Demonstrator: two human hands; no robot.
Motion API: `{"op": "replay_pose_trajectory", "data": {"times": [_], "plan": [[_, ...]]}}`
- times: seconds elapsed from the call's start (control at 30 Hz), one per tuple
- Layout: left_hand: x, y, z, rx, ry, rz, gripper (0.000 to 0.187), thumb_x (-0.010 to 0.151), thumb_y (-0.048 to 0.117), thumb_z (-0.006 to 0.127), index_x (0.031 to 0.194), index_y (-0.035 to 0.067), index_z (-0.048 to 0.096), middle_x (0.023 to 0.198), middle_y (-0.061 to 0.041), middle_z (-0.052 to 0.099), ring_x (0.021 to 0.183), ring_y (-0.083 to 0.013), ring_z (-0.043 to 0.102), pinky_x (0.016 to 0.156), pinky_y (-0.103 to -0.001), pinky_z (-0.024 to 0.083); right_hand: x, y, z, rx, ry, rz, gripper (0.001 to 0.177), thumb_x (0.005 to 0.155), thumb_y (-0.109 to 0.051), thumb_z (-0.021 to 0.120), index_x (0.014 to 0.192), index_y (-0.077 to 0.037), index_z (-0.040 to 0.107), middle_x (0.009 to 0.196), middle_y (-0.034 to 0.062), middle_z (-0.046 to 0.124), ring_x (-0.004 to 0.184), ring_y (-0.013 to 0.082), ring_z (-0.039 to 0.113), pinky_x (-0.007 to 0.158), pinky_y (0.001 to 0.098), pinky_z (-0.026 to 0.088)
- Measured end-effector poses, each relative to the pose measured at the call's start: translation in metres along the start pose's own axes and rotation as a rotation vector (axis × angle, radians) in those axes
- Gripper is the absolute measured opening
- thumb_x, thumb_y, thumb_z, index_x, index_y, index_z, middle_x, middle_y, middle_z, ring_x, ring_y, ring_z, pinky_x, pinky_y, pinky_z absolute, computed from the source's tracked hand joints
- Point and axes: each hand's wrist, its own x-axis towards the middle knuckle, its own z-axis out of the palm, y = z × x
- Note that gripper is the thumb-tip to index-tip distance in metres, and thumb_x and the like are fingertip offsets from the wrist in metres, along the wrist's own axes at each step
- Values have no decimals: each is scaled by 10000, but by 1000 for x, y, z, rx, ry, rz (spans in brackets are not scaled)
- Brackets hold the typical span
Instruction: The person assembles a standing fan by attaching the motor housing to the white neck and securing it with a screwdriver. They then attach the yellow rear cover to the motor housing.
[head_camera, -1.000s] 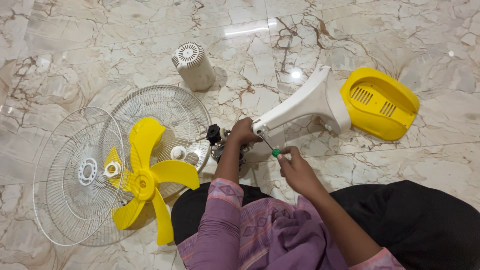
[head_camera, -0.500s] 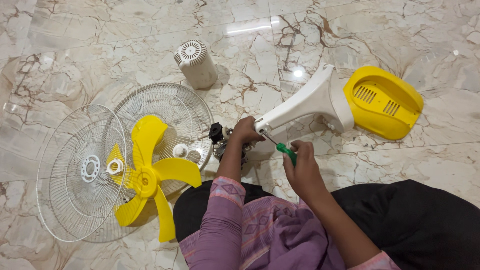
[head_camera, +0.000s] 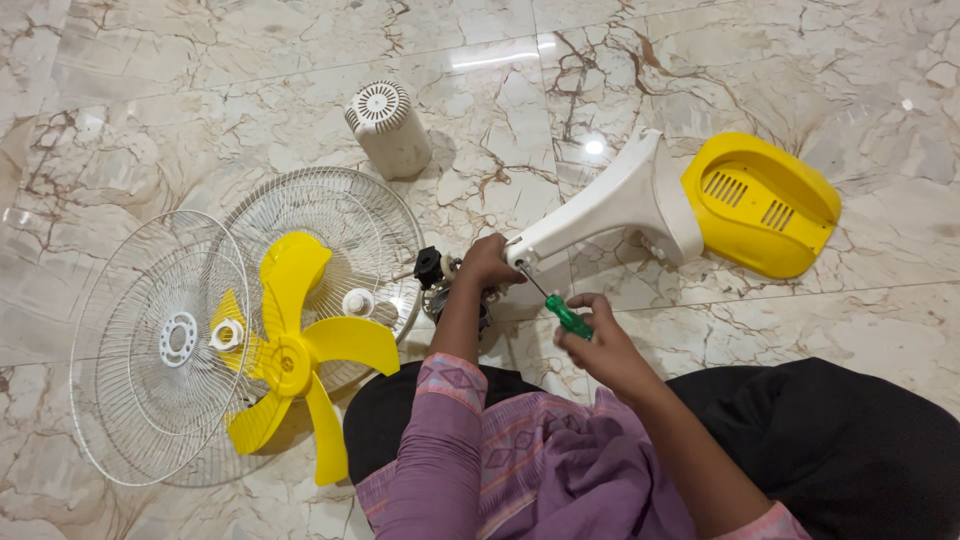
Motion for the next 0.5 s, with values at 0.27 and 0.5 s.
{"op": "replay_pose_trajectory", "data": {"times": [0.27, 0.5], "plan": [[-2, 0, 0, 0, 9, 7, 734, 448, 376, 976, 1014, 43, 647, 1000, -168, 726, 956, -328, 704, 842, -399, 557, -6, -4, 4, 423, -163, 61, 393, 1008, -209, 467, 1370, -99, 360, 1167, 159, 668, 753, 185, 705, 721, 335, 571], [-1, -2, 1, 22, 33, 31, 729, 447, 367, 990, 999, 35, 649, 987, -178, 715, 948, -346, 688, 837, -410, 549, -2, 20, 9, 977, -39, 57, 395, 1129, -337, 437, 1345, -15, 512, 1016, 184, 671, 642, 127, 611, 609, 281, 516]]}}
